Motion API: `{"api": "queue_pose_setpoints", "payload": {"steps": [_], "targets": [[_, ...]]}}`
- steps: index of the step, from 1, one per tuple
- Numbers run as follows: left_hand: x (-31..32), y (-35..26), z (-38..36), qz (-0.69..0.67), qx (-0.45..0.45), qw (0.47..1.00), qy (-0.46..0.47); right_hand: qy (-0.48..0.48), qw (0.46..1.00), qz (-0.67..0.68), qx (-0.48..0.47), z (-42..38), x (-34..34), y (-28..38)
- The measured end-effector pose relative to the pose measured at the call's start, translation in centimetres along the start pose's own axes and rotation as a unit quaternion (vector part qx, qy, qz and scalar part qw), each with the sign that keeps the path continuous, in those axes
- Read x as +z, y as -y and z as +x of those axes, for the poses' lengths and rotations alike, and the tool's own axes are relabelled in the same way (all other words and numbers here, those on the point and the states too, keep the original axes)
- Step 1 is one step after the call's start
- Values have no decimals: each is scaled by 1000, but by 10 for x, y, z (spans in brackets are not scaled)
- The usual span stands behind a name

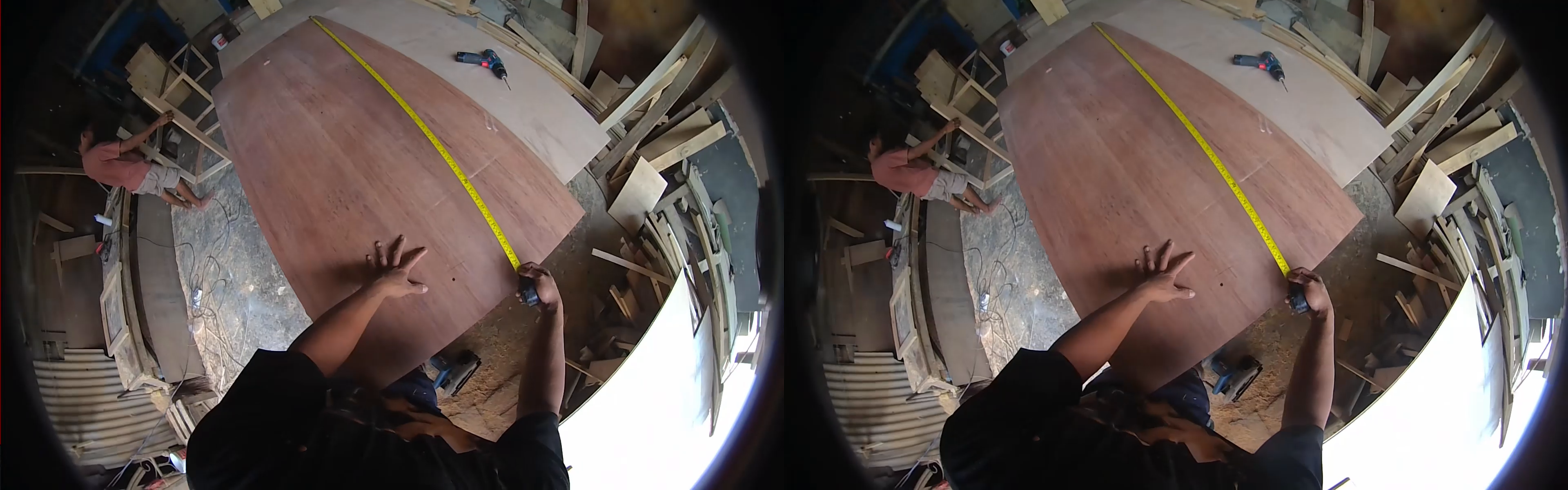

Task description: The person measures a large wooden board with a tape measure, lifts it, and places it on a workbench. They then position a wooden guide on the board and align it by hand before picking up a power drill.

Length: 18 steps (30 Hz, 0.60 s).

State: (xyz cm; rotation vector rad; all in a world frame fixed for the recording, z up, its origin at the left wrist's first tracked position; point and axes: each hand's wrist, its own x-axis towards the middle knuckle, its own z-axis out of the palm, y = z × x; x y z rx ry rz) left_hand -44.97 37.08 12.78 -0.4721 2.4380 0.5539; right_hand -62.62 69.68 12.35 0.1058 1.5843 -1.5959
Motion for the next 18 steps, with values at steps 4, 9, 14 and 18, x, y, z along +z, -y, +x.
{"api": "queue_pose_setpoints", "payload": {"steps": [4, 9, 14, 18], "targets": [[-3, -2, 4, 5, -4, 1000, 2, 1, 999, 32, 5, 10, -27, 21], [-2, -1, 12, -1, -14, 1000, 23, -12, 999, 33, 23, 14, -74, 31], [-2, -2, 15, 3, -13, 1000, 22, -21, 999, 19, 20, 24, -107, 44], [0, -3, 17, 9, -19, 1000, 23, -34, 999, -23, 13, 34, -130, 61]]}}
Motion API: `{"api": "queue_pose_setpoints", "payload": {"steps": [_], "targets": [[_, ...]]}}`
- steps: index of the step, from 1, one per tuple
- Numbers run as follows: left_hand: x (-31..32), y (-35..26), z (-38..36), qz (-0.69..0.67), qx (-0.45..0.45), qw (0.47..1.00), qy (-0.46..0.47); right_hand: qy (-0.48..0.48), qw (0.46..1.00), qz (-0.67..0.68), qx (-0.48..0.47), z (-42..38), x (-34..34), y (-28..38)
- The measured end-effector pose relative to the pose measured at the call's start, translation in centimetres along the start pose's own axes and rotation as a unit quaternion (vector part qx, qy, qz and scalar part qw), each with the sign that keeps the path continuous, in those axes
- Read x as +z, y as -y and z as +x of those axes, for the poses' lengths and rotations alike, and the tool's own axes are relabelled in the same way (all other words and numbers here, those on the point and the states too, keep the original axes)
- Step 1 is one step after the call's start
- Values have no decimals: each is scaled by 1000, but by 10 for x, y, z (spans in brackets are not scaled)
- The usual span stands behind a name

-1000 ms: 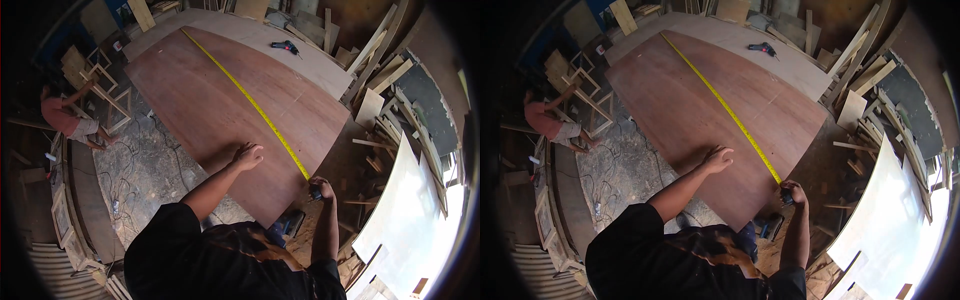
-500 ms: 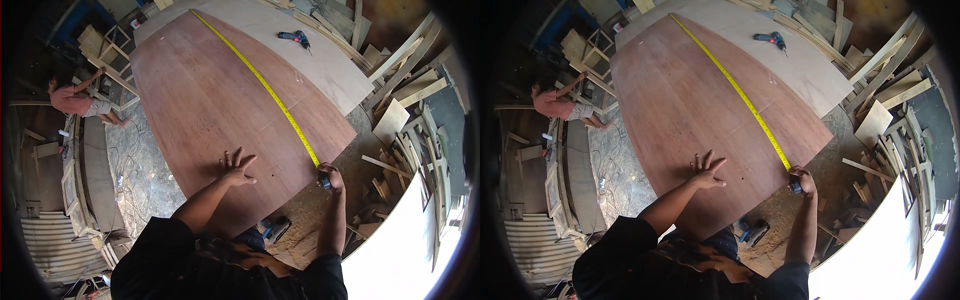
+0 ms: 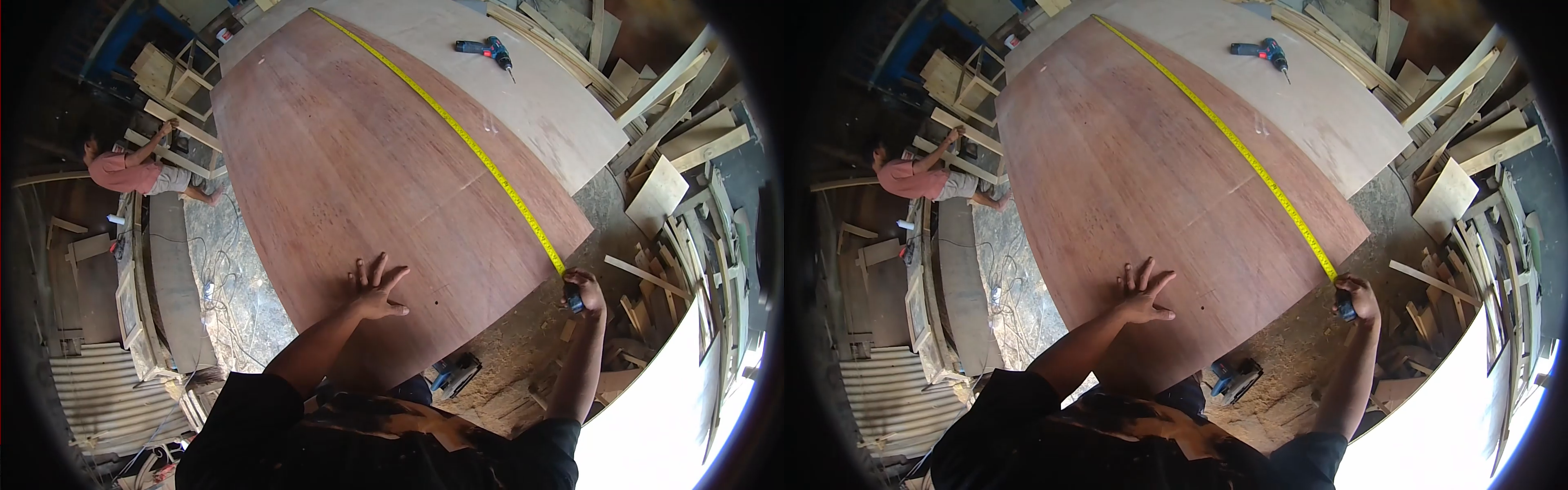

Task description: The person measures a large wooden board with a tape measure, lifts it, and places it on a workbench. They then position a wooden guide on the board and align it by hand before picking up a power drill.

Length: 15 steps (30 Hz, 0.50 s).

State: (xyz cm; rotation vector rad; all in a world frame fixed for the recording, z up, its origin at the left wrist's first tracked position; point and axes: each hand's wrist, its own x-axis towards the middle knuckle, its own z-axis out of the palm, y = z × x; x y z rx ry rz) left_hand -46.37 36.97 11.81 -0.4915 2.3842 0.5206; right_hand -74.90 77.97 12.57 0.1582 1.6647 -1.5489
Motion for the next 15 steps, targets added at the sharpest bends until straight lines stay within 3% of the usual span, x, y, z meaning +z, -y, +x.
{"api": "queue_pose_setpoints", "payload": {"steps": [4, 7, 13, 15], "targets": [[-5, -4, -1, 8, -7, 1000, 15, -81, 973, -193, -94, 29, -39, 5], [-7, -8, -1, 20, -8, 1000, 17, -217, 892, -355, -176, 66, -83, -8], [-10, -16, 3, 39, 4, 999, 31, -314, 836, -429, -136, 63, -86, 14], [-12, -24, 0, 40, -38, 998, 24, -346, 810, -456, -128, 68, -93, 8]]}}
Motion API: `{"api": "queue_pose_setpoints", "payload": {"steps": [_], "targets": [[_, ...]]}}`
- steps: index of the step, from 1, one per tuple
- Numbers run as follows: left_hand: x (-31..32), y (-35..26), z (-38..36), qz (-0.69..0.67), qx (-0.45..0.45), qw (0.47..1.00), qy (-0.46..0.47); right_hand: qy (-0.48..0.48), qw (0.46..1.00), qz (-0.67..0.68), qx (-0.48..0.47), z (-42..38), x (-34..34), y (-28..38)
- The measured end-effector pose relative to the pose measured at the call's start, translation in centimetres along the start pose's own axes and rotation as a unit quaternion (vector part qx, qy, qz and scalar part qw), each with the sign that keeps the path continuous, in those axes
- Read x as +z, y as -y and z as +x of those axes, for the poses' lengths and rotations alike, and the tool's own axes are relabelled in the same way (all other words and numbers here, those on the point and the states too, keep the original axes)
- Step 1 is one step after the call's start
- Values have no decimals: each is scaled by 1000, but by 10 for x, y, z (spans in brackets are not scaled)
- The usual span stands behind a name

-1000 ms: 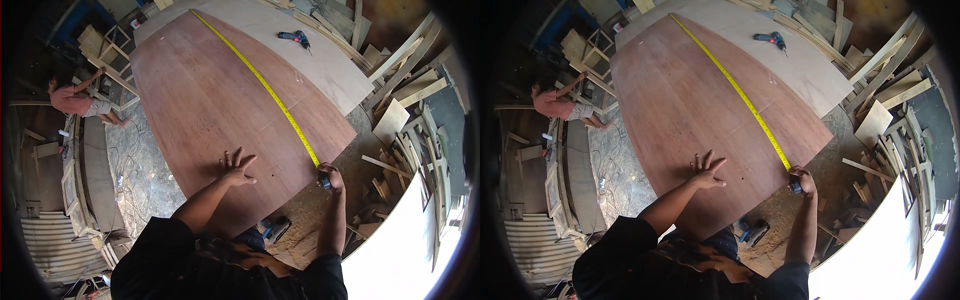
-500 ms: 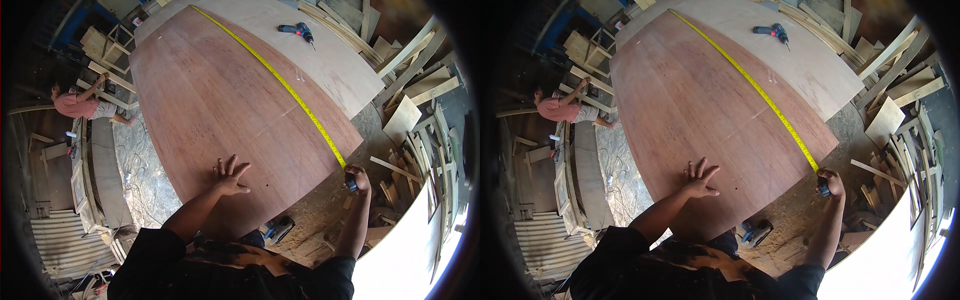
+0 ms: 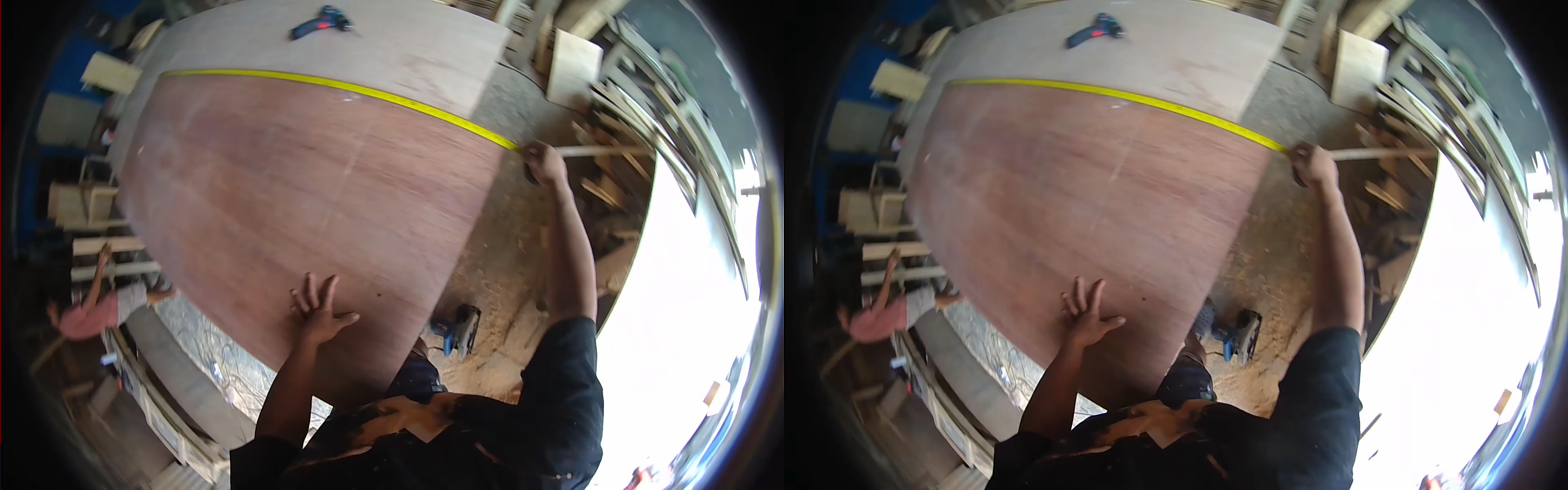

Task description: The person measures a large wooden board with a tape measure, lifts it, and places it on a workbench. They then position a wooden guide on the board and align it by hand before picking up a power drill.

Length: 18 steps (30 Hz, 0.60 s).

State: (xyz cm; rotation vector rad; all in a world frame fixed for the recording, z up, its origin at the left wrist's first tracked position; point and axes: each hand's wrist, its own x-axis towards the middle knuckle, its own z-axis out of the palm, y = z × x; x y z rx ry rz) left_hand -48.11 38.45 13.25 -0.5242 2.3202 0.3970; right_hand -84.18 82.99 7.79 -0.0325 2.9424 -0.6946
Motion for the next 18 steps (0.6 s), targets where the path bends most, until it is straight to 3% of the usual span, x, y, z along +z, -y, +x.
{"api": "queue_pose_setpoints", "payload": {"steps": [2, 5, 18], "targets": [[10, -1, 7, -1, 31, 1000, 3, -41, 999, -18, 15, -7, -9, 11], [13, 8, 6, -13, 34, 999, -19, -37, 999, 30, -3, -9, -14, 14], [14, 6, 8, 24, 20, 999, -33, -55, 998, -13, -6, -11, -12, 12]]}}
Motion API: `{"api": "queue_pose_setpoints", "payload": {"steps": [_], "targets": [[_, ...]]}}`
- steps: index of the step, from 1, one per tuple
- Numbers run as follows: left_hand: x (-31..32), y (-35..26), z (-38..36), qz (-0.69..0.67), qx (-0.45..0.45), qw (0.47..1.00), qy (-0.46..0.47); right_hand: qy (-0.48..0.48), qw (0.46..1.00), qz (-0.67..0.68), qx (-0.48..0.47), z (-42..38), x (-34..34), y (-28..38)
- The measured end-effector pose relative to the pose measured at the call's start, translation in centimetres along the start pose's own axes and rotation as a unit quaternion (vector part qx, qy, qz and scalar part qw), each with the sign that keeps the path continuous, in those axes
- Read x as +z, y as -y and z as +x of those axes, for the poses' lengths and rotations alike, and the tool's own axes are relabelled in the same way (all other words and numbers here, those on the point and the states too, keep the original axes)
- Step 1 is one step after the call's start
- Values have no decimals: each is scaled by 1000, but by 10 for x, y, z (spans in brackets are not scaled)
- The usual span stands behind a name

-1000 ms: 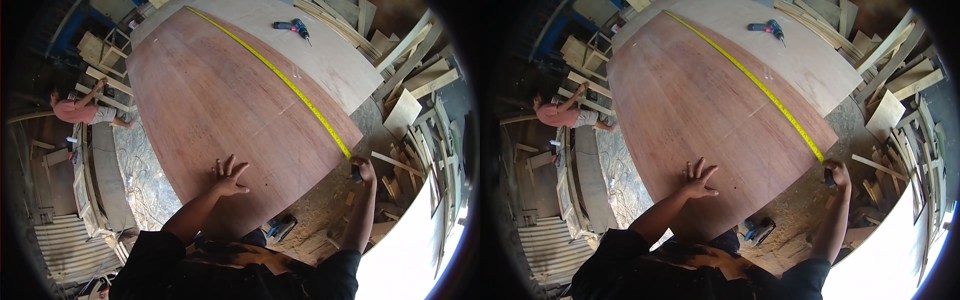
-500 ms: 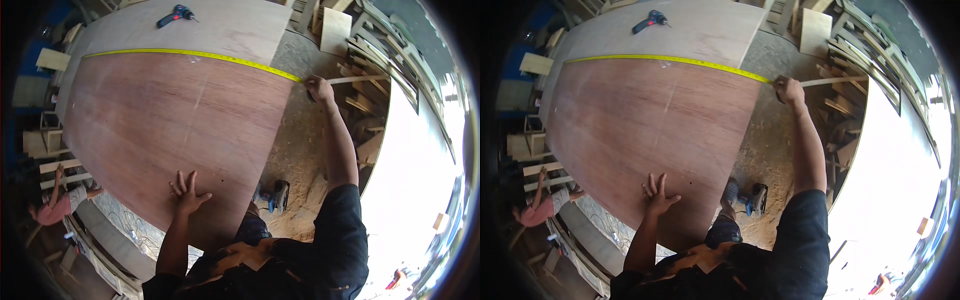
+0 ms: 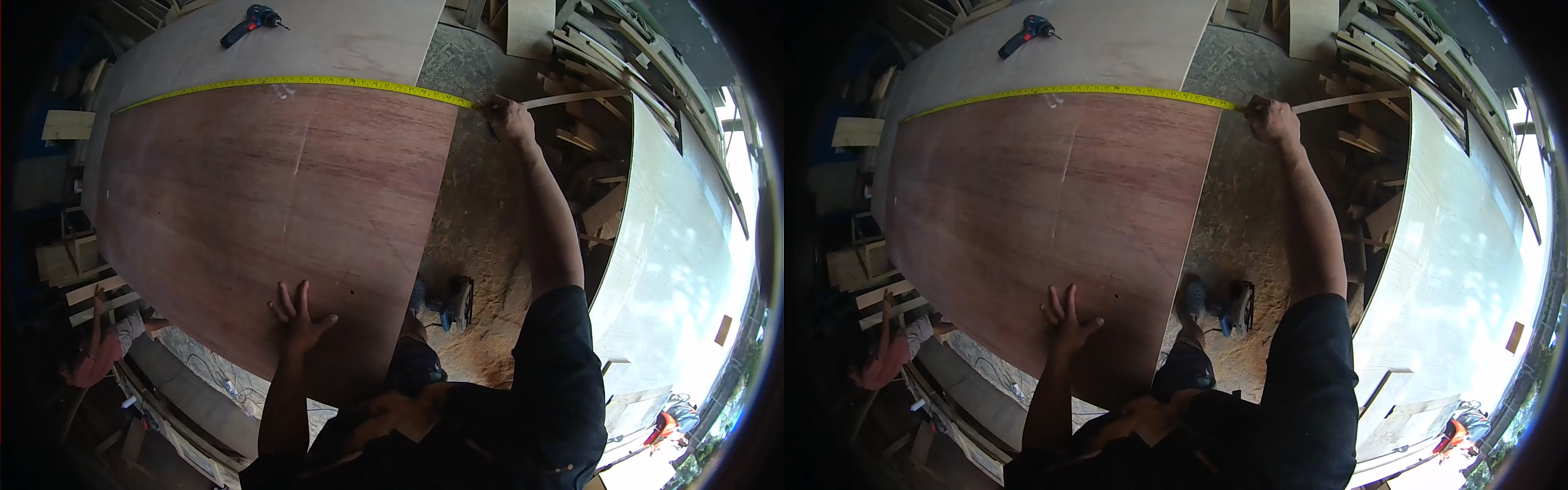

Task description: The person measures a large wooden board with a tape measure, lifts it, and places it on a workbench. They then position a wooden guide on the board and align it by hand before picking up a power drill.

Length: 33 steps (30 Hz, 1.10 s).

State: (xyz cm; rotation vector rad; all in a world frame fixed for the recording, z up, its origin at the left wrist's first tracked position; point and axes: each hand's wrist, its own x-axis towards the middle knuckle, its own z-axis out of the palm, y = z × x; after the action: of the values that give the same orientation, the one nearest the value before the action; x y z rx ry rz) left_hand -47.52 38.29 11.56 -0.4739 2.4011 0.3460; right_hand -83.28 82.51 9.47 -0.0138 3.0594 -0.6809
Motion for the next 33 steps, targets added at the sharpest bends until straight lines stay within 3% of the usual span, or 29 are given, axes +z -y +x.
{"api": "queue_pose_setpoints", "payload": {"steps": [15, 17, 33], "targets": [[7, 5, 3, -18, 8, 1000, -8, 40, 999, -33, 13, 5, 4, -5], [8, 7, 4, -20, 12, 1000, -12, 6, 1000, -16, -8, 4, 5, -6], [-2, 5, 1, -15, -7, 1000, 16, 27, 999, 31, -13, 10, 8, -17]]}}
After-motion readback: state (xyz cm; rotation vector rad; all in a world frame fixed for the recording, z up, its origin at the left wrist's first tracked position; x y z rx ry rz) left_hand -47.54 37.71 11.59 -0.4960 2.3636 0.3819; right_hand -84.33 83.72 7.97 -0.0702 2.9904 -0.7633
